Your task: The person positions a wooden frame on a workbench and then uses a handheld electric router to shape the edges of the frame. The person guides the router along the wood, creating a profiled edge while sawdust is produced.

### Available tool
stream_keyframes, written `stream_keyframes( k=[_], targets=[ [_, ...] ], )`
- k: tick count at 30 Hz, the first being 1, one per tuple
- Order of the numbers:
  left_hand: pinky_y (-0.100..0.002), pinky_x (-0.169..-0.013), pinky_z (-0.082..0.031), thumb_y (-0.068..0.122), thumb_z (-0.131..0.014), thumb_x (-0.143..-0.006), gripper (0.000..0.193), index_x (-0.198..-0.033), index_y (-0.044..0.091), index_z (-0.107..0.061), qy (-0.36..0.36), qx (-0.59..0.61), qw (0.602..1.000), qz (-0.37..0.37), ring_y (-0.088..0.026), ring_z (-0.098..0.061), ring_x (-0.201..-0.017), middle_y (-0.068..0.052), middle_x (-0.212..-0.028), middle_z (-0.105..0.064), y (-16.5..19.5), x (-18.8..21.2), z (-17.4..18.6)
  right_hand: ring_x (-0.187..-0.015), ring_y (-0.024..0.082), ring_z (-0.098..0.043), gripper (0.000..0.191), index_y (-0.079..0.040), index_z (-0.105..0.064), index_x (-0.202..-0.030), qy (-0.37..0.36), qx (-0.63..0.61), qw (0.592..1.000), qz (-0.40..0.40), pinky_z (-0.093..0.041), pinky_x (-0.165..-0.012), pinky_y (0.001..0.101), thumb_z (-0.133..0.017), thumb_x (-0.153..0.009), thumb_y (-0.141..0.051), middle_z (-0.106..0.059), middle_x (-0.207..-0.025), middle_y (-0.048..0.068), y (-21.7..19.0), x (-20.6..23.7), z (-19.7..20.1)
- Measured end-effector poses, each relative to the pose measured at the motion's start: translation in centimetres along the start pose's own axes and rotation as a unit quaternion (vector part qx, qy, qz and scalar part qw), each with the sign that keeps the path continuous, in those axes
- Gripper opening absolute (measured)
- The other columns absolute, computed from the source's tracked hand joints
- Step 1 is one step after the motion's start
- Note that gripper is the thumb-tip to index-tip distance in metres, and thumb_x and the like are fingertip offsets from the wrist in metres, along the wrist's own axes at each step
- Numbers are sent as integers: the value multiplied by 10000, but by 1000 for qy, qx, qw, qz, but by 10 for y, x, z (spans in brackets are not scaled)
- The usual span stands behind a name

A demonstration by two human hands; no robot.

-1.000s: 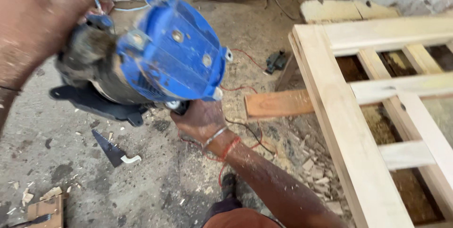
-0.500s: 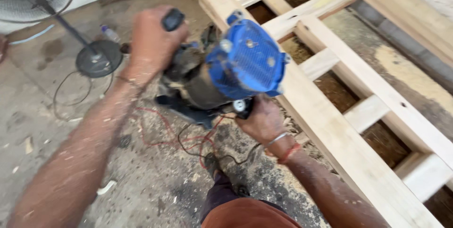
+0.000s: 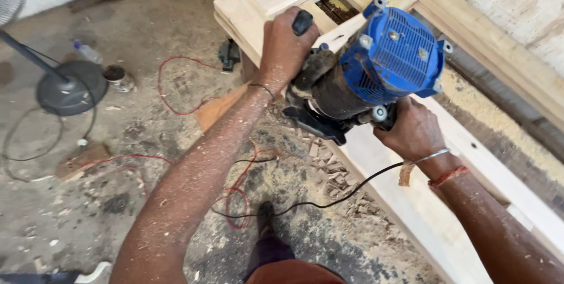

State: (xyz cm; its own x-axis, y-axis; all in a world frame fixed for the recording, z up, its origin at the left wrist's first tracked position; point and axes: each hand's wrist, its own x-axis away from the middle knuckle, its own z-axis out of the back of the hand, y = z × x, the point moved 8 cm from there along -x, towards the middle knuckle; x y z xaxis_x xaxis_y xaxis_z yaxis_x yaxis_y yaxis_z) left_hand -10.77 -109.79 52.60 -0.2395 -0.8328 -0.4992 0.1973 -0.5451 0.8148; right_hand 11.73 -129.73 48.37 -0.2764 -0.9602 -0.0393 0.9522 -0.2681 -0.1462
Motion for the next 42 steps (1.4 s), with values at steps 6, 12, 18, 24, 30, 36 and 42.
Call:
stream_keyframes(
  k=[6,12,18,24,30,36,42],
  targets=[
    [-379,-559,-551,158,-732,-905,206,-891,-32,-655,39,48,998,8,-183,-693,-566,-119,-667,-682,-40,10,-71,-882,391,-747,671,8,-587,-1272,1,27,999,24,-615,-883,484,-832,-730,-303,-745,-1044,247,55,-35,-24],
    [-371,-556,-605,193,-683,-910,205,-935,-7,-644,13,100,990,96,-220,-719,-584,-126,-719,-703,-68,13,-130,-900,421,-727,667,-30,-615,-1275,-3,44,998,39,-617,-845,507,-853,-694,-252,-718,-1091,250,96,-58,-41],
    [-413,-640,-562,150,-709,-913,194,-929,-39,-669,71,57,993,81,-265,-722,-647,-178,-735,-714,-80,40,-186,-887,446,-713,671,-21,-636,-1258,-6,44,996,75,-599,-848,521,-878,-672,-240,-702,-1105,266,165,-72,-70],
    [-368,-633,-609,173,-686,-906,184,-938,-6,-652,83,85,985,126,-235,-778,-675,-142,-770,-748,-99,55,-251,-905,439,-716,629,-8,-657,-1216,-32,21,990,134,-602,-852,506,-861,-664,-230,-723,-1037,250,224,-107,-96],
    [-384,-606,-566,118,-705,-920,155,-934,-27,-649,143,12,983,113,-220,-736,-639,-159,-733,-718,-81,81,-291,-838,399,-734,541,-14,-676,-1170,-81,41,985,143,-617,-830,494,-846,-717,-252,-753,-987,228,294,-123,-117],
    [-353,-526,-545,119,-670,-937,132,-912,-9,-644,146,15,978,149,-166,-679,-567,-89,-684,-682,-147,85,-373,-761,337,-737,515,-10,-691,-1142,-91,65,978,175,-627,-800,442,-847,-724,-269,-760,-907,222,359,-173,-183],
    [-370,-546,-531,134,-683,-965,163,-903,-12,-646,150,8,981,120,-168,-658,-569,-91,-676,-675,-146,90,-332,-737,311,-738,358,-35,-710,-1098,-81,93,981,149,-636,-801,413,-765,-850,-289,-768,-889,181,339,-167,-182]
  ],
)
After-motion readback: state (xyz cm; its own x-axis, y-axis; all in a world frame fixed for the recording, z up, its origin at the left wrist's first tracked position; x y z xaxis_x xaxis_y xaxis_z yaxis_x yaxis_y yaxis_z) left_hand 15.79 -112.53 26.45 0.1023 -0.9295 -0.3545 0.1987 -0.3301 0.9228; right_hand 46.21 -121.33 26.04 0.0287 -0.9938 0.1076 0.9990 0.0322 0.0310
